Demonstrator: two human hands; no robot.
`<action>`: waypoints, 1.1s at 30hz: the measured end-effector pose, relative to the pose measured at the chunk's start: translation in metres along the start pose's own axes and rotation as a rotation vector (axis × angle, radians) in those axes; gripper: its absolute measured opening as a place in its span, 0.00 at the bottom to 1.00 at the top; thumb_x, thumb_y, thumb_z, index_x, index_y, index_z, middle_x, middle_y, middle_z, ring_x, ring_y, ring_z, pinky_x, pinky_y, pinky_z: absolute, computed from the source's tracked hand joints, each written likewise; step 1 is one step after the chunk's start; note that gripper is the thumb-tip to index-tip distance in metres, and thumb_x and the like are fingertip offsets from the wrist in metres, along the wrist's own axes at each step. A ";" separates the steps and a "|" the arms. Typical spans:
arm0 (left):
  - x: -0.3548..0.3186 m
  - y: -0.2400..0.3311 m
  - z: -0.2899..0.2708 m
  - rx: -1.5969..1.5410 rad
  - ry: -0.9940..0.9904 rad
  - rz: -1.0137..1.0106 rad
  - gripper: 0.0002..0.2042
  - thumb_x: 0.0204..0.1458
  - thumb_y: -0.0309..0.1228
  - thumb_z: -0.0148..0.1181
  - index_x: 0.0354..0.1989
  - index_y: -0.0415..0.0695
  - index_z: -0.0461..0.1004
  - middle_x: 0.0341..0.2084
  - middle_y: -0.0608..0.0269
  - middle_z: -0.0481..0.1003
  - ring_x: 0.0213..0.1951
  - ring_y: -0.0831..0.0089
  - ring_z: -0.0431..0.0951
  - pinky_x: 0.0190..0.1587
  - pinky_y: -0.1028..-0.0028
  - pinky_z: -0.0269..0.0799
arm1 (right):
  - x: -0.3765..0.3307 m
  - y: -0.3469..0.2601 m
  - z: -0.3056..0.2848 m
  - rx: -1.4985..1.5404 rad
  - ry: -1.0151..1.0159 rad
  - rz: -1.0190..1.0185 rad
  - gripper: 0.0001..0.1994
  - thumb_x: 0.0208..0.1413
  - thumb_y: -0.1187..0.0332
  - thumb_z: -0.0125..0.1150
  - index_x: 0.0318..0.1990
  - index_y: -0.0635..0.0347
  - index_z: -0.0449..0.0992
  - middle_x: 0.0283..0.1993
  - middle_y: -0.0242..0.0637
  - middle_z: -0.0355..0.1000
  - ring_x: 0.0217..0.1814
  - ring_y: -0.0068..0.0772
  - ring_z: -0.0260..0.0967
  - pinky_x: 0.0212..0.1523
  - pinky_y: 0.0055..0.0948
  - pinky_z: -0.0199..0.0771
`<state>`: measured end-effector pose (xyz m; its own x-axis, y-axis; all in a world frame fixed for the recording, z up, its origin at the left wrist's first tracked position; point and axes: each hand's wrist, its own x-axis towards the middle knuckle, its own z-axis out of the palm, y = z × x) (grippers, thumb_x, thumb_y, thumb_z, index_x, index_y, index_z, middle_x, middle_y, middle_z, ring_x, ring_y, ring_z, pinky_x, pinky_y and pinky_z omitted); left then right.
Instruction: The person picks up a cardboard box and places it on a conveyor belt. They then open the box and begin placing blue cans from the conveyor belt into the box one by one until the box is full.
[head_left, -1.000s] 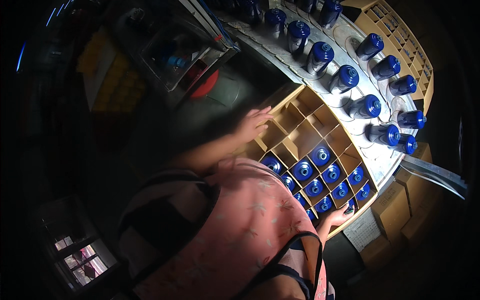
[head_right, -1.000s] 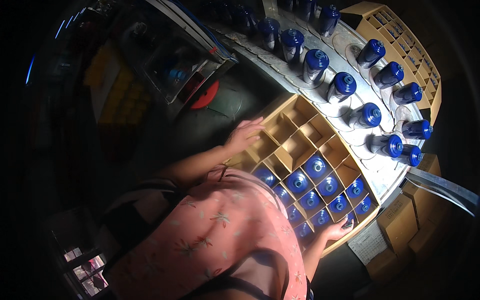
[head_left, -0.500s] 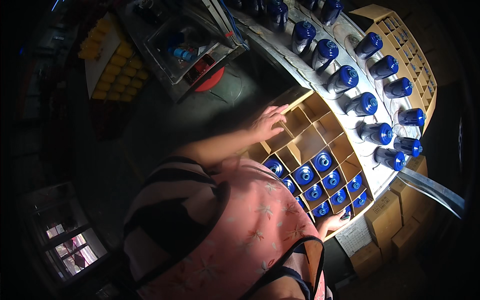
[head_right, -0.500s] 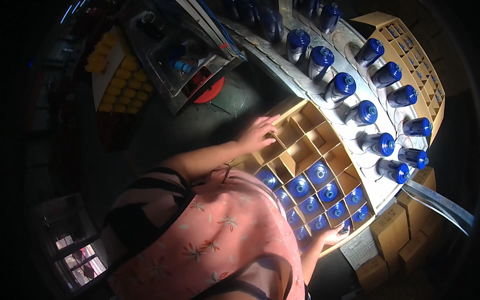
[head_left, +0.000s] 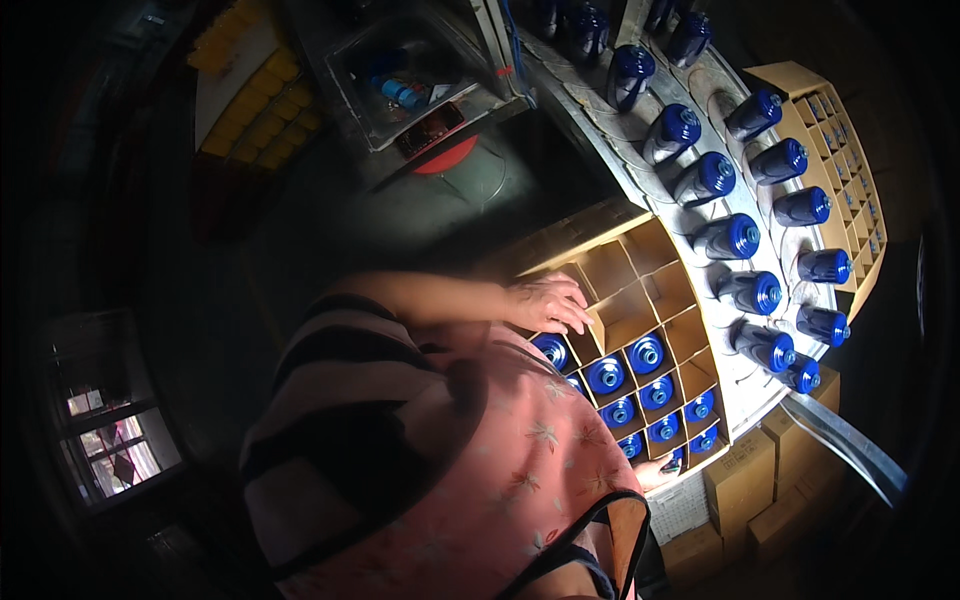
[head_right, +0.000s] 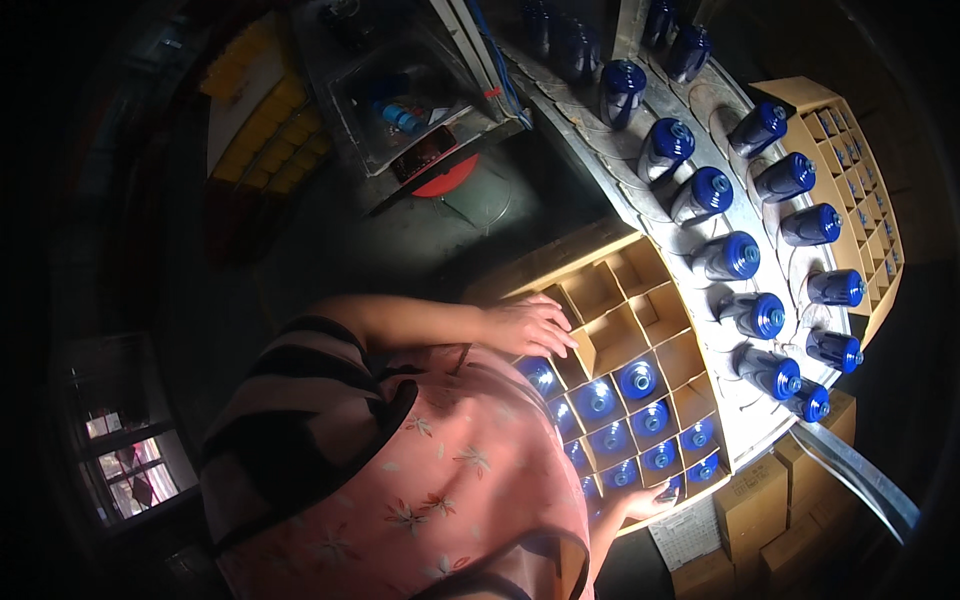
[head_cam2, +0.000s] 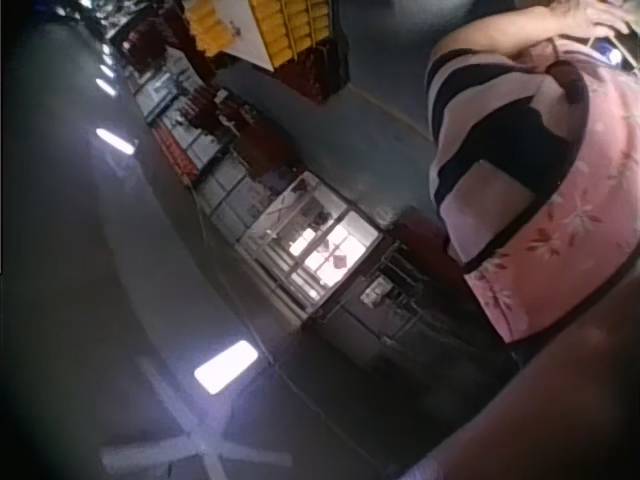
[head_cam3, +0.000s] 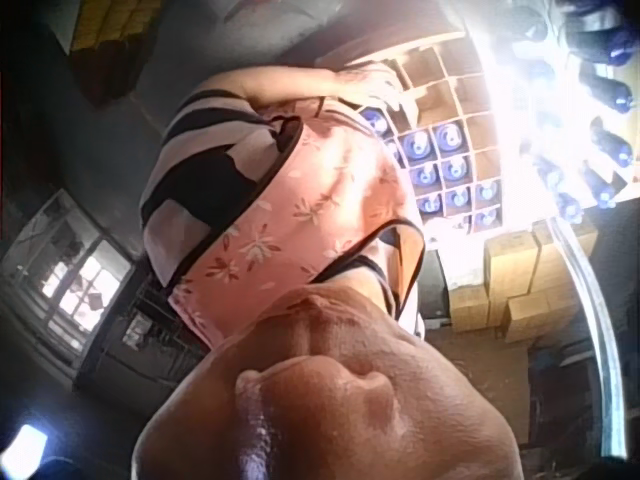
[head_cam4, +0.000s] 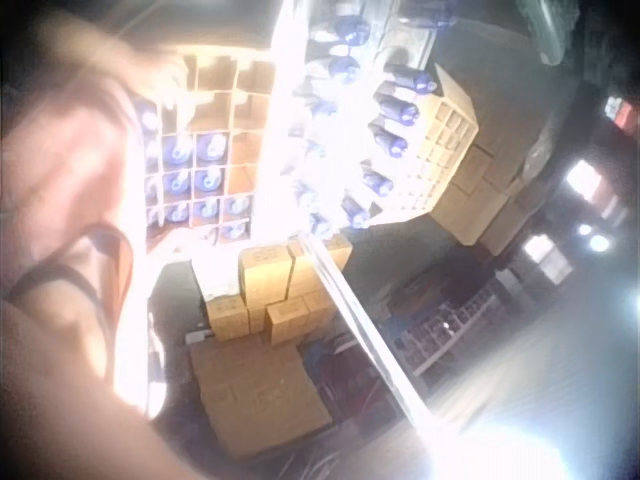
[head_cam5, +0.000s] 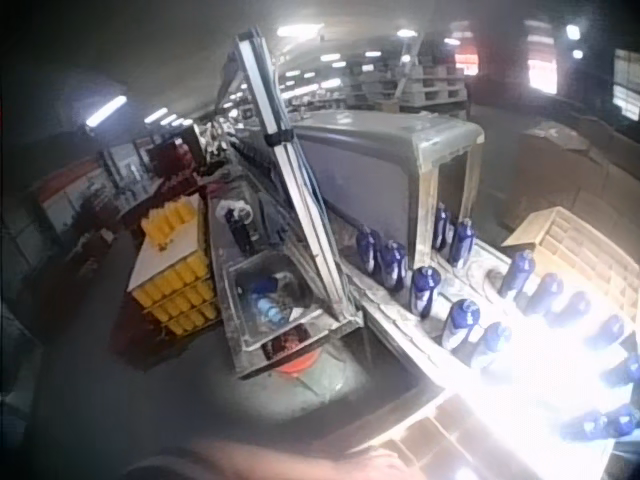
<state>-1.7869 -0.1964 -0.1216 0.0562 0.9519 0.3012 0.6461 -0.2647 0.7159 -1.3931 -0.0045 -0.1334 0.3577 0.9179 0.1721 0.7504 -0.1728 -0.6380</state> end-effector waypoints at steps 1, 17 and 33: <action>0.004 0.005 0.005 -0.052 -0.026 0.015 0.15 0.48 0.33 0.65 0.46 0.53 0.79 0.54 0.74 0.75 0.56 0.70 0.69 0.63 0.57 0.56 | -0.001 -0.003 0.002 0.000 -0.006 -0.003 0.15 0.59 0.65 0.62 0.50 0.64 0.75 0.47 0.47 0.75 0.48 0.41 0.73 0.50 0.33 0.71; 0.017 0.036 0.052 -0.186 -0.124 0.184 0.10 0.45 0.31 0.63 0.36 0.61 0.83 0.41 0.84 0.79 0.51 0.78 0.70 0.62 0.37 0.39 | -0.005 0.004 0.000 0.056 -0.038 -0.057 0.16 0.59 0.64 0.62 0.51 0.63 0.75 0.48 0.45 0.75 0.48 0.40 0.73 0.50 0.33 0.71; 0.053 0.029 0.021 -0.031 -0.046 -0.030 0.14 0.50 0.30 0.60 0.47 0.55 0.79 0.51 0.76 0.76 0.52 0.73 0.72 0.56 0.65 0.62 | -0.011 0.017 -0.022 0.058 0.038 0.092 0.16 0.59 0.64 0.62 0.51 0.62 0.75 0.48 0.44 0.76 0.48 0.40 0.73 0.50 0.33 0.71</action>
<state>-1.7494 -0.1504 -0.0984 0.0730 0.9653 0.2506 0.6244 -0.2402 0.7433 -1.3714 -0.0256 -0.1295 0.4455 0.8845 0.1384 0.6805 -0.2341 -0.6944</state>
